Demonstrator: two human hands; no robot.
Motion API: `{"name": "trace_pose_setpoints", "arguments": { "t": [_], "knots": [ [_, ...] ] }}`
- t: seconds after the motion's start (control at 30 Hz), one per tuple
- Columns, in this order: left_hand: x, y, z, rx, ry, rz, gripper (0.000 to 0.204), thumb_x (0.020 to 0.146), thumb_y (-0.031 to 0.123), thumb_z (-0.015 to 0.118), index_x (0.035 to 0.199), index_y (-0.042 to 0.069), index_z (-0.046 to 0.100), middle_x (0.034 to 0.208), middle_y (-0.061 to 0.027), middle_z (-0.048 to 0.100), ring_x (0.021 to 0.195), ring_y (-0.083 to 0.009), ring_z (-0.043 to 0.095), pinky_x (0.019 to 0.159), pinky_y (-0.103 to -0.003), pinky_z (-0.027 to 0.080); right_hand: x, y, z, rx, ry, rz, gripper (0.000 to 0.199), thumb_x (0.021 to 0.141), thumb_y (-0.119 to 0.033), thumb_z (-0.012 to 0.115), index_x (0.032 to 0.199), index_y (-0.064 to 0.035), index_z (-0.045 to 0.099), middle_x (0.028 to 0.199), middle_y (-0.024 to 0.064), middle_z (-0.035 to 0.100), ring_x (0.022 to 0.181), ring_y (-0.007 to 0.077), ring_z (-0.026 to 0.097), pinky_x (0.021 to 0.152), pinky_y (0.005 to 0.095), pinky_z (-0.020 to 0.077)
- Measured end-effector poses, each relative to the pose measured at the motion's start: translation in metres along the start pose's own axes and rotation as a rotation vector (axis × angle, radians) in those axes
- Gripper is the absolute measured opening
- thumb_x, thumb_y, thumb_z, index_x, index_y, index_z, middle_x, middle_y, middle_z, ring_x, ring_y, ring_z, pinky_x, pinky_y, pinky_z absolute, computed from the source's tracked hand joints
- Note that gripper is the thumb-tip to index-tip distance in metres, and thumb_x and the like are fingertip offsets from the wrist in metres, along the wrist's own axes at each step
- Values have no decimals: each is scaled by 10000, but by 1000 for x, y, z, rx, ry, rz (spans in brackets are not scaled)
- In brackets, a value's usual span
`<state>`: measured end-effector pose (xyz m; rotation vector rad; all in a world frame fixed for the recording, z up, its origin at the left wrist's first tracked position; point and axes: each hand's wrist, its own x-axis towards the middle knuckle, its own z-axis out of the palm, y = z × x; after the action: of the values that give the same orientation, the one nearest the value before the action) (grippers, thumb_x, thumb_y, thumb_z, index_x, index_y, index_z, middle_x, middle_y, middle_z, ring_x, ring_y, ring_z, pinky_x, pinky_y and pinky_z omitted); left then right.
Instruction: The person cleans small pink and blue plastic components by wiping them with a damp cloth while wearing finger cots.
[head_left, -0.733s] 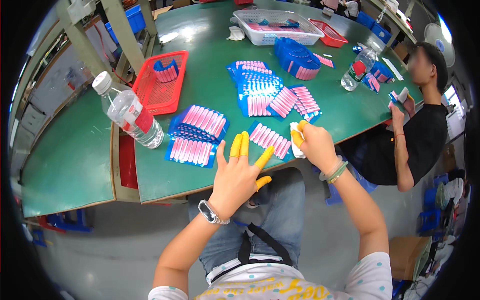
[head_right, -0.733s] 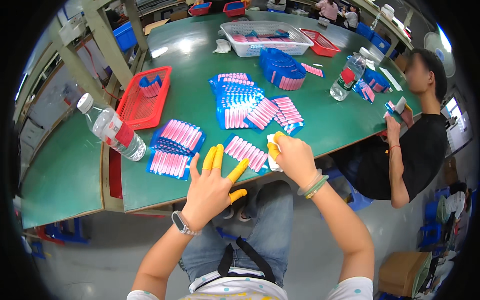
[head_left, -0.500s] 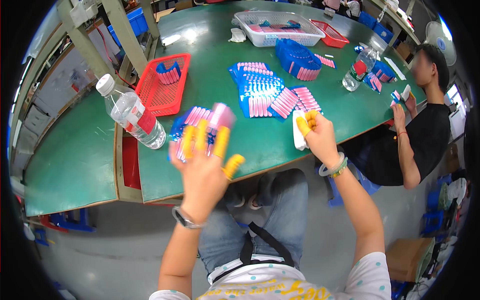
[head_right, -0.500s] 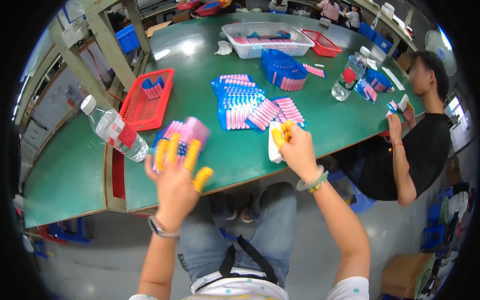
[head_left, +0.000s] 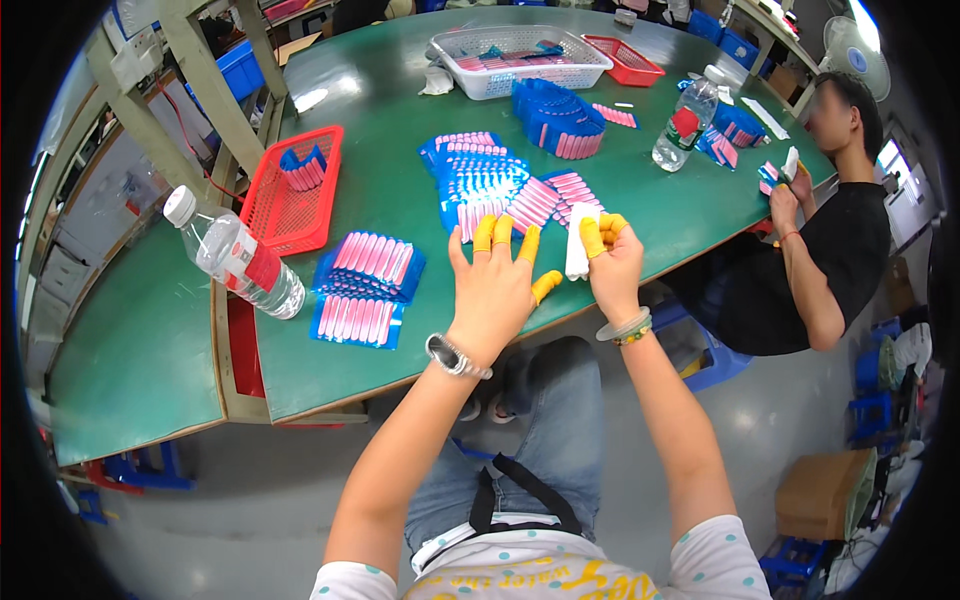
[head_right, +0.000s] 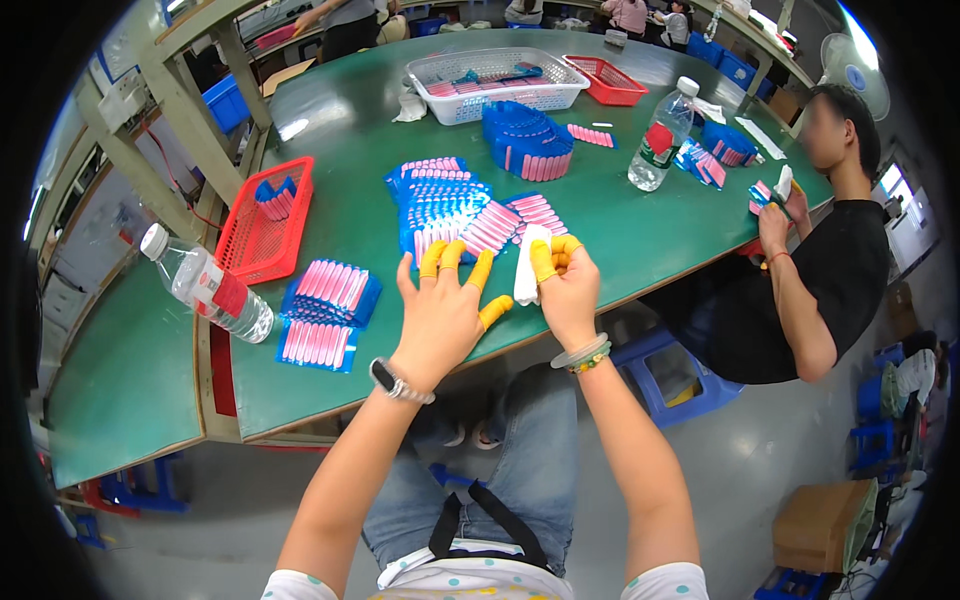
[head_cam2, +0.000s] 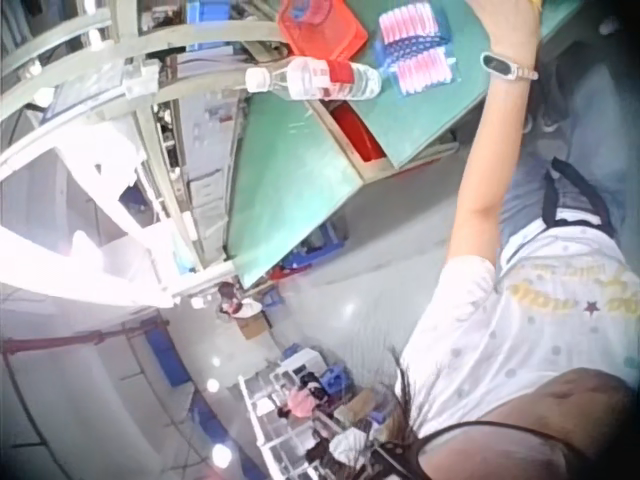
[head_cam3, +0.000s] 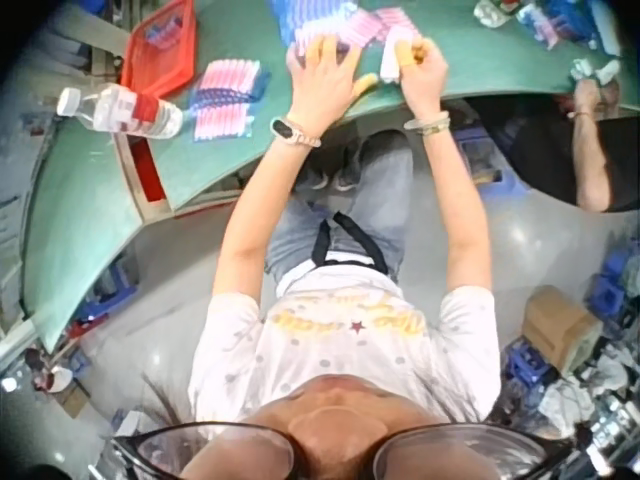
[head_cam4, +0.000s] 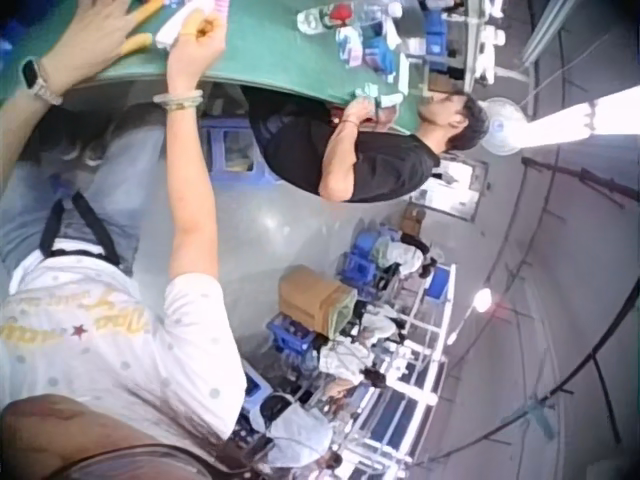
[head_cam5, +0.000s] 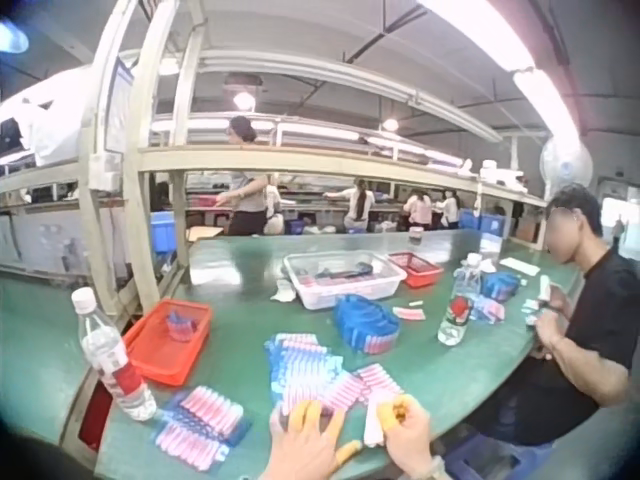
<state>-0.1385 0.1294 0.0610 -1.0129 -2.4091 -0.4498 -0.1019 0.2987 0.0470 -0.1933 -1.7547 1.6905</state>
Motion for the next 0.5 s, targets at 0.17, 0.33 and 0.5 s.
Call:
{"name": "trace_pose_setpoints", "arguments": {
  "t": [0.17,0.33,0.5],
  "knots": [
    [-20,-5,-20,-3,-122,19,459,891,434,629,1203,98,632,1270,-104,575,1241,-303,477,1089,-588,194,0,1,-4,-2,-9,31,136,960,-143,647,921,-24,594,724,-23,608,577,22,539,486,196,410],
    [-65,-32,-51,67,-101,13,501,893,443,622,1264,107,608,1277,-117,595,1300,-303,456,1112,-582,155,5,-6,3,-167,-196,4,154,929,-136,678,911,8,625,714,5,626,571,38,539,487,222,413],
    [-78,-19,-66,19,-200,52,581,845,520,641,1394,370,525,1381,-299,463,1383,-394,348,1110,-622,133,15,-36,47,-582,-652,-176,215,874,-185,688,957,12,668,717,135,665,656,232,666,583,360,504]
  ]
}}
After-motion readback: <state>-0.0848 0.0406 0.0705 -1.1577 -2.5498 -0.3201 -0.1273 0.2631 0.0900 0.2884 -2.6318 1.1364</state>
